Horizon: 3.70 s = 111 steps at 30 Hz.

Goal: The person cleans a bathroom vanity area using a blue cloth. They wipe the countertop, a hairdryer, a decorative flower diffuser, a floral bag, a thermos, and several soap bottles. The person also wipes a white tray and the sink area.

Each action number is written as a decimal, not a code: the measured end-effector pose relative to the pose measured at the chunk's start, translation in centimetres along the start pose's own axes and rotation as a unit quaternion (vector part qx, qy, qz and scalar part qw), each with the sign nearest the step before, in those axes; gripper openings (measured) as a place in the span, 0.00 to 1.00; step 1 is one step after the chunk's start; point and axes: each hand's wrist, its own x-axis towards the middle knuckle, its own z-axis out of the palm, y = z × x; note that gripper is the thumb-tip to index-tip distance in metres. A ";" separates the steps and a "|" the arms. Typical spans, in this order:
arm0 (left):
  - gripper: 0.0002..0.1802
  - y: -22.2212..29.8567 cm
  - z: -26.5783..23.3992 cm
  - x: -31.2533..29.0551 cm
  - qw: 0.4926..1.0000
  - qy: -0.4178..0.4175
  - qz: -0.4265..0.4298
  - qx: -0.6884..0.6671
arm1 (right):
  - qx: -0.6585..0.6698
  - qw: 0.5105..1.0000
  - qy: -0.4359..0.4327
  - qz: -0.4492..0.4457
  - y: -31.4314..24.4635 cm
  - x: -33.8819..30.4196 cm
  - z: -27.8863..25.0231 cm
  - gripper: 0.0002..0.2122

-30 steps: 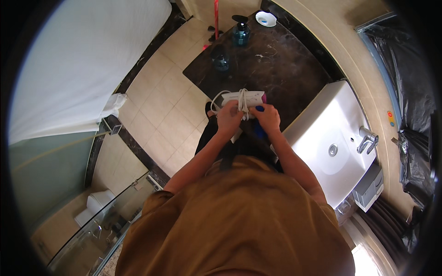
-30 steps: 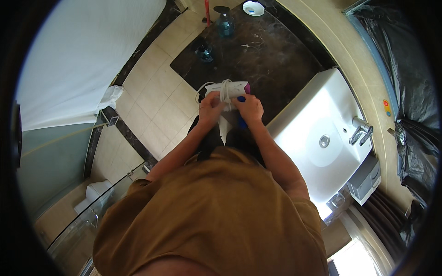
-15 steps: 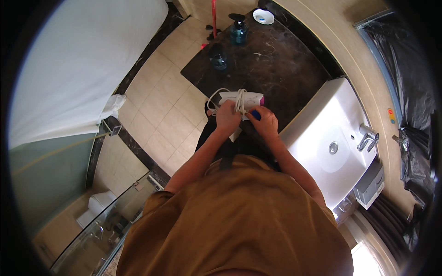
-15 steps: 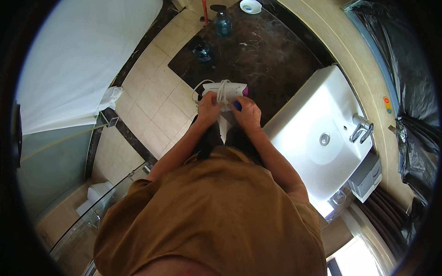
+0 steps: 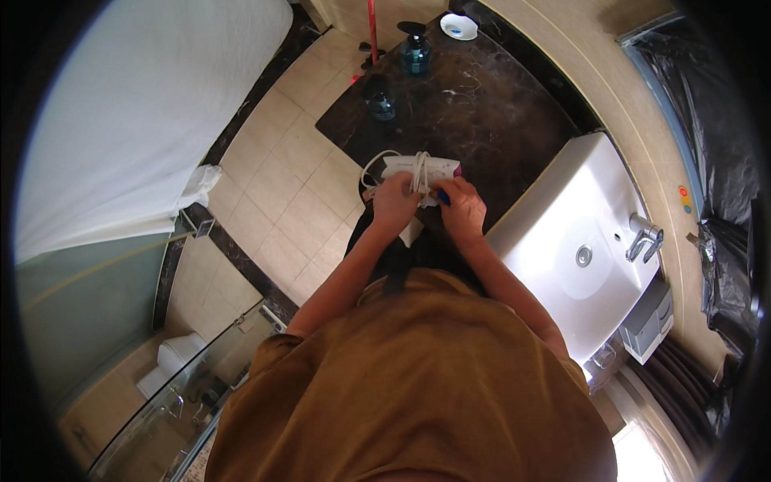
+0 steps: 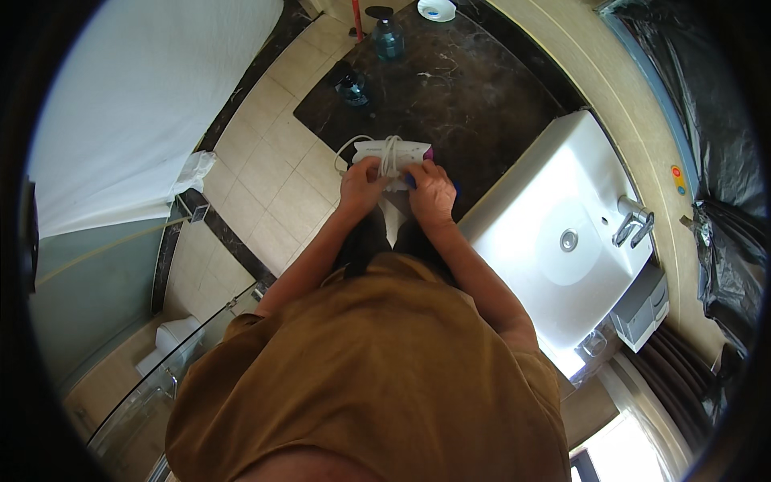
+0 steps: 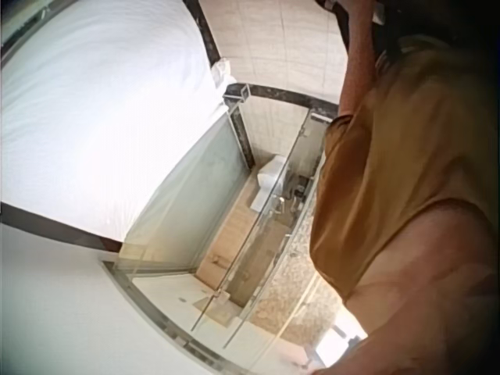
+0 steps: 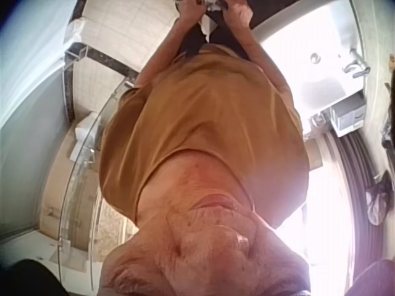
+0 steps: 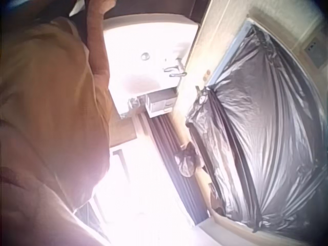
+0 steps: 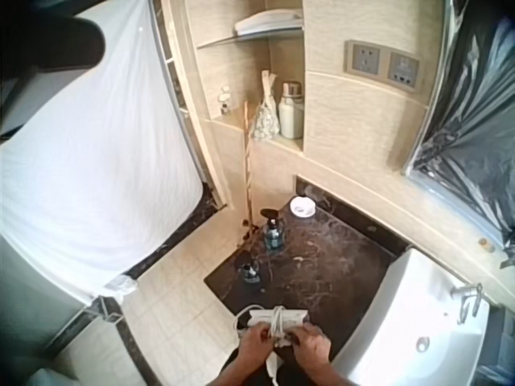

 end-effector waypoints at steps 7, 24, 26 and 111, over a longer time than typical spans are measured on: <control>0.23 1.3 -0.4 -1.1 0.997 0.018 -0.002 0.071 | -0.015 0.998 0.031 -0.050 0.2 0.2 0.1 0.09; 0.25 -0.2 0.5 -0.6 0.997 0.065 -0.004 0.046 | -0.068 0.994 0.012 -0.085 0.3 0.9 1.2 0.10; 0.25 0.0 0.3 -0.4 0.999 0.051 -0.011 0.018 | -0.066 0.995 0.002 -0.073 0.5 0.7 1.6 0.10; 0.12 -2.5 -2.4 2.0 0.991 -0.044 -0.070 -0.106 | -0.186 0.980 -0.065 -0.026 -2.6 -0.8 2.2 0.06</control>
